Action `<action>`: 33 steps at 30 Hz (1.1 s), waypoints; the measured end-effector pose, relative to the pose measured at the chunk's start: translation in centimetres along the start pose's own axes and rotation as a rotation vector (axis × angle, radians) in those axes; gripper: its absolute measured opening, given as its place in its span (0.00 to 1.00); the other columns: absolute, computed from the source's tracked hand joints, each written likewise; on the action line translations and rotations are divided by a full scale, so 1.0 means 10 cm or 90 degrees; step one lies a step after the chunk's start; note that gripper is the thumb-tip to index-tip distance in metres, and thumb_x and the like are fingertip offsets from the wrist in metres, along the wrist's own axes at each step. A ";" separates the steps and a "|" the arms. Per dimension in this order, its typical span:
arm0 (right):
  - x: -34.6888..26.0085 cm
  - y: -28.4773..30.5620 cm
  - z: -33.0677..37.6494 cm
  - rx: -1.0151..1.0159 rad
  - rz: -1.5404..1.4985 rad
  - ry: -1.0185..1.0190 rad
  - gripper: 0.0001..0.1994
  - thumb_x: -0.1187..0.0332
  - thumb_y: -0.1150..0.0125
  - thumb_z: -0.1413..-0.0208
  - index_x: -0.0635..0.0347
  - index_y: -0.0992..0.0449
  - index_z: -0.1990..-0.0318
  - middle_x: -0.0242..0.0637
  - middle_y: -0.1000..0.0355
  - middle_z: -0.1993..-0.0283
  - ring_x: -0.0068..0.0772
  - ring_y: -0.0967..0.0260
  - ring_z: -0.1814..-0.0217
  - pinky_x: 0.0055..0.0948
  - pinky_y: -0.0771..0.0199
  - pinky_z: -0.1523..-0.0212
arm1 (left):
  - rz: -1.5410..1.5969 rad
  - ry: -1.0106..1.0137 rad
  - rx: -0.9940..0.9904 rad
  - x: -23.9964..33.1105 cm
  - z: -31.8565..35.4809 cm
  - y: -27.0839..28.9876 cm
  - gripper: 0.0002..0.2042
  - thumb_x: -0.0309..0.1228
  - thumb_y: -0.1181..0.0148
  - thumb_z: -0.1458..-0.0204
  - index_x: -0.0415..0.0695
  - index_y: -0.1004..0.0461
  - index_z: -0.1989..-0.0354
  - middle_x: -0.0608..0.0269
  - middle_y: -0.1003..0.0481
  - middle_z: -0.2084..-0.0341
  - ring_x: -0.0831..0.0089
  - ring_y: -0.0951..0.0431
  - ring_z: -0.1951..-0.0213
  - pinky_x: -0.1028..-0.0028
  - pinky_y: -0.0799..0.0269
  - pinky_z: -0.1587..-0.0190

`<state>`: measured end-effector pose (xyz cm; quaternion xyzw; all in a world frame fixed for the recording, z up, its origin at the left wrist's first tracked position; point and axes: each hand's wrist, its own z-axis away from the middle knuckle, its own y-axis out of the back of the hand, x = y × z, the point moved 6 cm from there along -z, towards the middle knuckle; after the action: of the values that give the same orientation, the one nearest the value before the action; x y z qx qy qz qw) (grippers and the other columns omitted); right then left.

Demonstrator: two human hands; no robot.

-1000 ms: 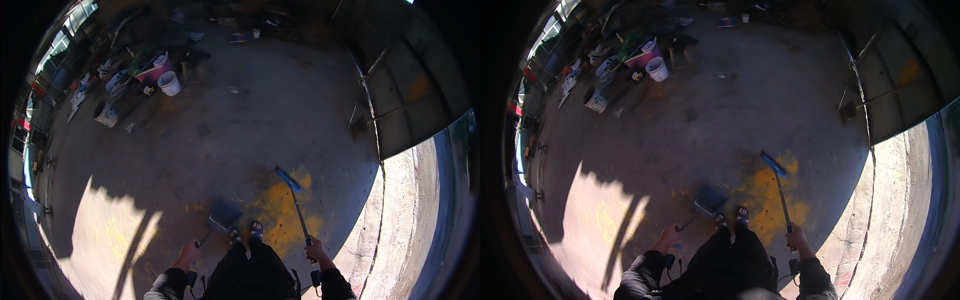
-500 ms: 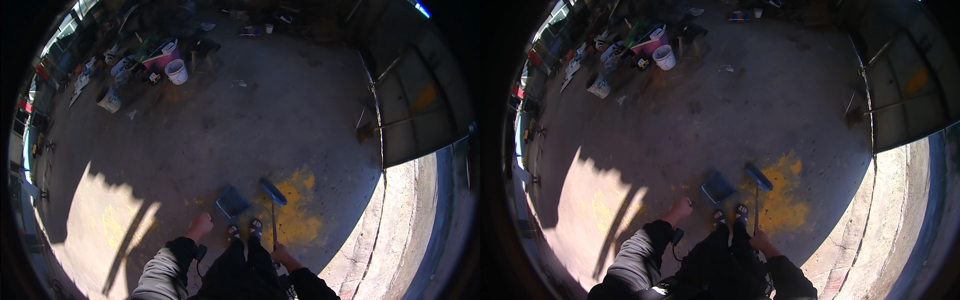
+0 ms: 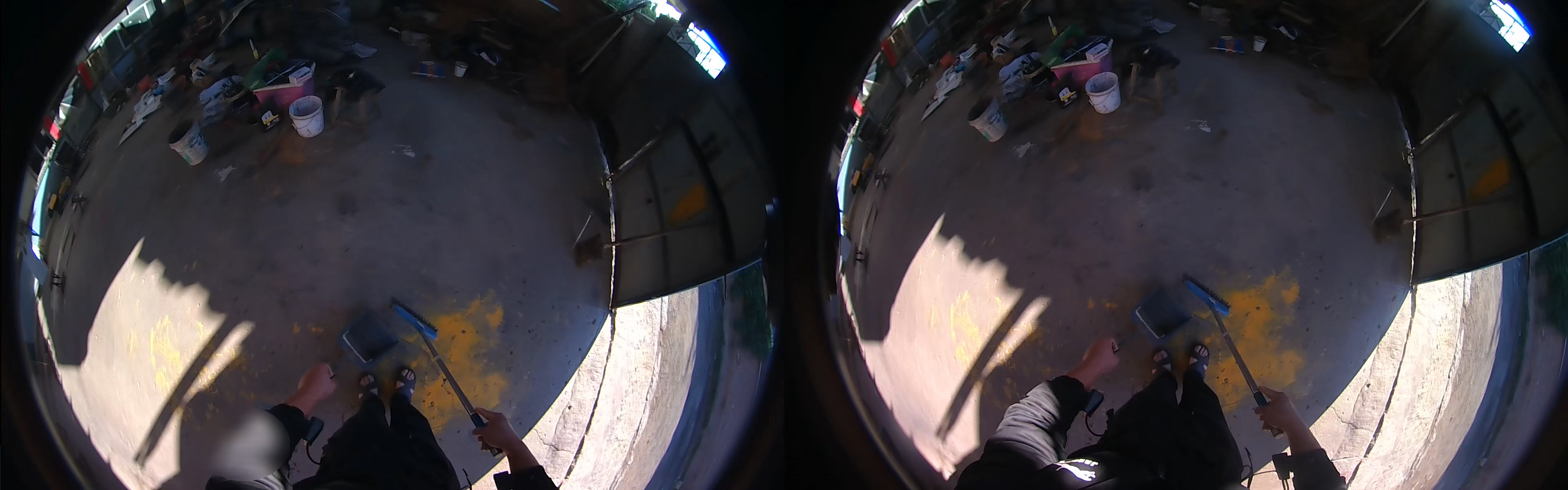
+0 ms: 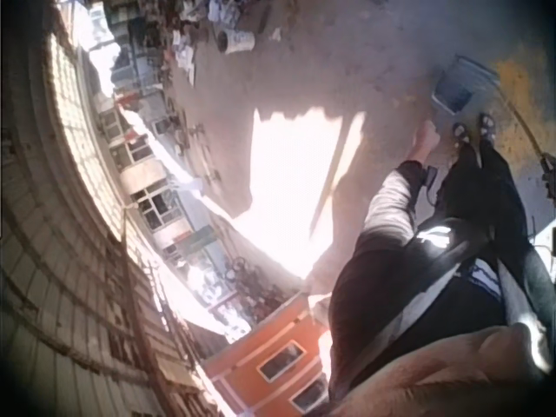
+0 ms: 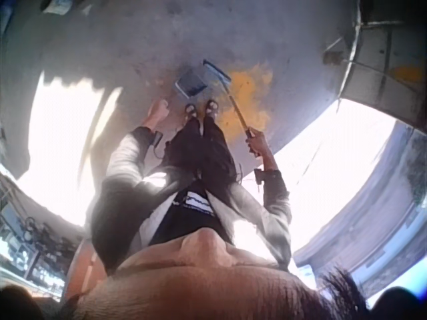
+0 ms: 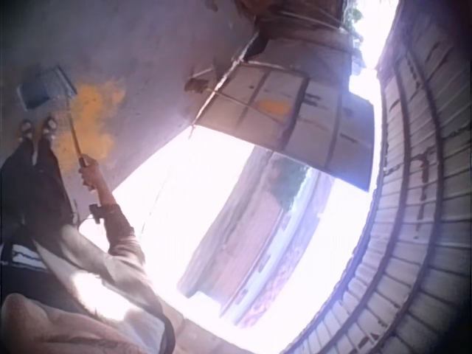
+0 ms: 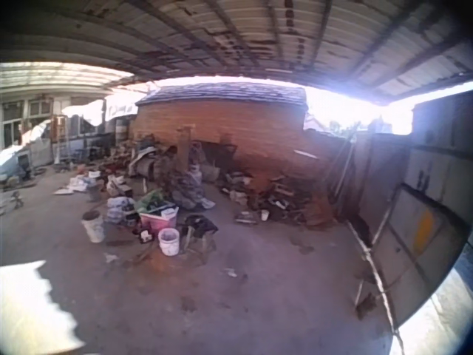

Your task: The person sweeps a concrete floor with a broom and collects debris into a dustpan. They move from an indoor area with scattered items to an outdoor paved area, sweeping dust and small debris into the dustpan.

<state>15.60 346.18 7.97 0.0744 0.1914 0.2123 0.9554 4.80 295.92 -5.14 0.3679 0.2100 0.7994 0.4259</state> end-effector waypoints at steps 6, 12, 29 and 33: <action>-0.46 -0.03 -0.80 0.081 -0.091 0.089 0.23 0.79 0.34 0.45 0.66 0.27 0.41 0.40 0.28 0.74 0.34 0.24 0.78 0.39 0.19 0.79 | 0.035 0.068 0.020 -0.46 0.22 0.03 0.11 0.31 0.35 0.54 0.46 0.20 0.61 0.48 0.18 0.63 0.43 0.18 0.54 0.53 0.23 0.55; -0.66 -0.96 -1.79 0.054 -0.050 0.101 0.09 0.77 0.37 0.46 0.70 0.22 0.58 0.40 0.27 0.73 0.40 0.22 0.75 0.42 0.18 0.75 | -0.065 -0.090 0.073 -0.40 0.19 0.02 0.09 0.33 0.34 0.55 0.42 0.18 0.68 0.46 0.18 0.65 0.43 0.17 0.58 0.53 0.21 0.56; -0.49 -0.17 -0.28 0.013 -0.030 0.065 0.36 0.80 0.28 0.47 0.66 0.31 0.29 0.47 0.20 0.73 0.33 0.24 0.82 0.35 0.24 0.81 | 0.048 0.072 0.099 -1.31 0.57 0.06 0.13 0.29 0.32 0.56 0.47 0.21 0.60 0.49 0.18 0.67 0.47 0.16 0.60 0.55 0.22 0.58; -0.78 -0.15 -0.82 0.125 -0.102 0.111 0.25 0.79 0.31 0.45 0.73 0.25 0.38 0.47 0.22 0.73 0.34 0.23 0.79 0.37 0.22 0.79 | 0.058 0.121 0.086 -1.43 0.62 0.01 0.12 0.31 0.31 0.56 0.46 0.21 0.62 0.49 0.18 0.68 0.47 0.16 0.61 0.55 0.23 0.59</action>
<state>6.38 341.97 2.77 0.1333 0.2989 0.1210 0.9371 14.74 284.07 -6.92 0.3277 0.2861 0.8330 0.3417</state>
